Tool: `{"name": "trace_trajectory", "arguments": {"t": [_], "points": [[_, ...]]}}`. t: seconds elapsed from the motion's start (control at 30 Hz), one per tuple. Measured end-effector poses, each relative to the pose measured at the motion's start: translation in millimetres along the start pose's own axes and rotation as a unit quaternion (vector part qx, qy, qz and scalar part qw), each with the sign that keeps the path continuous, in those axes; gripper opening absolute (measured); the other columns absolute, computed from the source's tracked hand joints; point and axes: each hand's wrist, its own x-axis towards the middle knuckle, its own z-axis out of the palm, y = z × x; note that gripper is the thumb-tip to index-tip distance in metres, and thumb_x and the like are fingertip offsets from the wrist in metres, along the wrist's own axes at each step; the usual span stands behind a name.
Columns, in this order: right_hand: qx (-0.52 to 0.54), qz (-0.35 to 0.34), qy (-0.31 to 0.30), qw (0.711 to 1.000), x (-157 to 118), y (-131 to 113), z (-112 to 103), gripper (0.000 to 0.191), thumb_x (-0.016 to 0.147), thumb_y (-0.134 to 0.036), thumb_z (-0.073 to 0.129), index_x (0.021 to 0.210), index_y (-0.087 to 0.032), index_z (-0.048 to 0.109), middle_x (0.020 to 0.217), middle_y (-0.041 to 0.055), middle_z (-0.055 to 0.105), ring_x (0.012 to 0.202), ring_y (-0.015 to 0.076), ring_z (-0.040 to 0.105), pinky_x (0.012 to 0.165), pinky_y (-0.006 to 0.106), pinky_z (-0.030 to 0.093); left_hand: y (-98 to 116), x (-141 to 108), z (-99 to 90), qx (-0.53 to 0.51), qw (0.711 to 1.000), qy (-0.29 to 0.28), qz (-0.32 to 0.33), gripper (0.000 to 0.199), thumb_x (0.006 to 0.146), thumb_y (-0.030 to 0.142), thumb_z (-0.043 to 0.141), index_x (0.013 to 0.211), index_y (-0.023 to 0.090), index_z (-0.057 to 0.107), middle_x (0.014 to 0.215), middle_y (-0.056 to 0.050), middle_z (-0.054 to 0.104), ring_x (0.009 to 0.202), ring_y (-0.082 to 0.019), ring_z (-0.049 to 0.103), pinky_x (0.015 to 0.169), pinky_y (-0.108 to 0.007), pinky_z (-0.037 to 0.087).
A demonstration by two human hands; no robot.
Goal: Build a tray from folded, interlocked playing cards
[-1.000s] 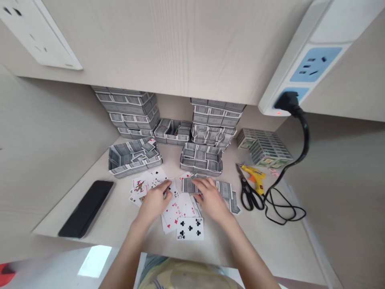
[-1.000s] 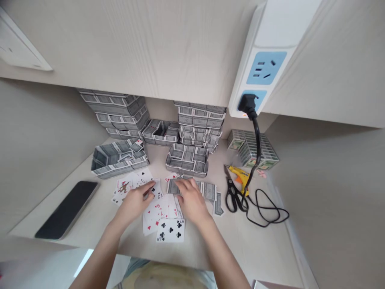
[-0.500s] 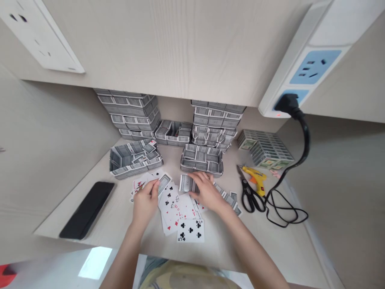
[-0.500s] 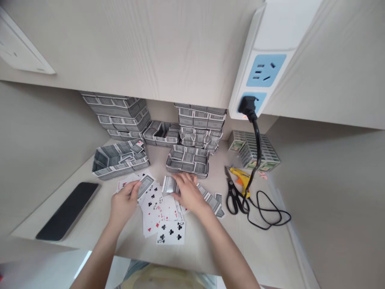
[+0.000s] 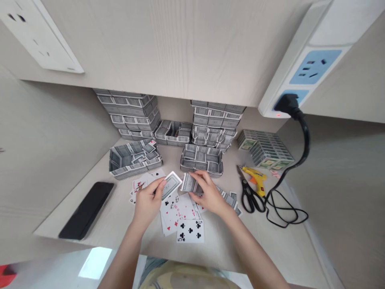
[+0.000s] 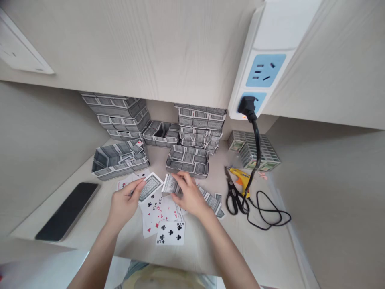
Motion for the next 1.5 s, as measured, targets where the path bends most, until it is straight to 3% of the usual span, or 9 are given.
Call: {"name": "trace_trajectory", "arguments": {"t": [0.37, 0.63, 1.03, 1.3, 1.5], "points": [[-0.077, -0.074, -0.052, 0.993, 0.9, -20.4, -15.2, 0.058, 0.071, -0.016, 0.055, 0.127, -0.021, 0.039, 0.117, 0.0101, 0.045, 0.11, 0.0247, 0.041, 0.093, 0.043, 0.032, 1.6, 3.1, -11.3, 0.025, 0.989, -0.136, 0.056, 0.032, 0.08, 0.038, 0.044, 0.094, 0.022, 0.067, 0.092, -0.001, 0.07, 0.079, -0.018, 0.063, 0.07, -0.023, 0.047], [-0.04, -0.078, -0.084, 0.993, -4.4, -33.3, -28.0, 0.06, 0.071, -0.015, 0.057, 0.127, -0.024, 0.038, 0.118, 0.008, 0.043, 0.111, 0.0225, 0.039, 0.094, 0.038, 0.034, 0.2, 9.0, -26.9, -0.02, 0.974, -0.222, 0.04, 0.03, 0.08, 0.037, 0.043, 0.085, 0.021, 0.068, 0.084, 0.001, 0.069, 0.074, -0.016, 0.061, 0.065, -0.023, 0.047], [0.014, -0.079, -0.102, 0.992, -12.7, -35.8, -31.4, 0.058, 0.069, -0.014, 0.06, 0.123, -0.024, 0.041, 0.115, 0.0067, 0.043, 0.11, 0.0215, 0.04, 0.095, 0.039, 0.034, 6.9, 13.4, -36.0, -0.075, 0.939, -0.331, 0.049, 0.029, 0.08, 0.036, 0.043, 0.079, 0.019, 0.067, 0.072, 0.0, 0.065, 0.066, -0.015, 0.056, 0.059, -0.022, 0.043], [-0.042, -0.108, -0.11, 0.987, -17.2, -41.5, -33.9, 0.058, 0.07, -0.01, 0.056, 0.124, -0.025, 0.041, 0.113, 0.0072, 0.047, 0.105, 0.0232, 0.041, 0.091, 0.042, 0.034, 9.0, 13.7, -27.6, -0.082, 0.93, -0.354, 0.056, 0.027, 0.079, 0.037, 0.046, 0.075, 0.018, 0.066, 0.067, 0.0, 0.063, 0.063, -0.014, 0.054, 0.056, -0.02, 0.039], [-0.025, -0.082, -0.104, 0.991, -18.4, -40.5, -36.9, 0.057, 0.071, -0.015, 0.057, 0.125, -0.024, 0.04, 0.116, 0.0066, 0.047, 0.107, 0.0224, 0.039, 0.094, 0.042, 0.032, 14.3, 11.1, -17.7, -0.115, 0.952, -0.281, 0.04, 0.029, 0.08, 0.037, 0.046, 0.065, 0.016, 0.058, 0.059, 0.002, 0.054, 0.057, -0.011, 0.046, 0.052, -0.02, 0.034]]}}
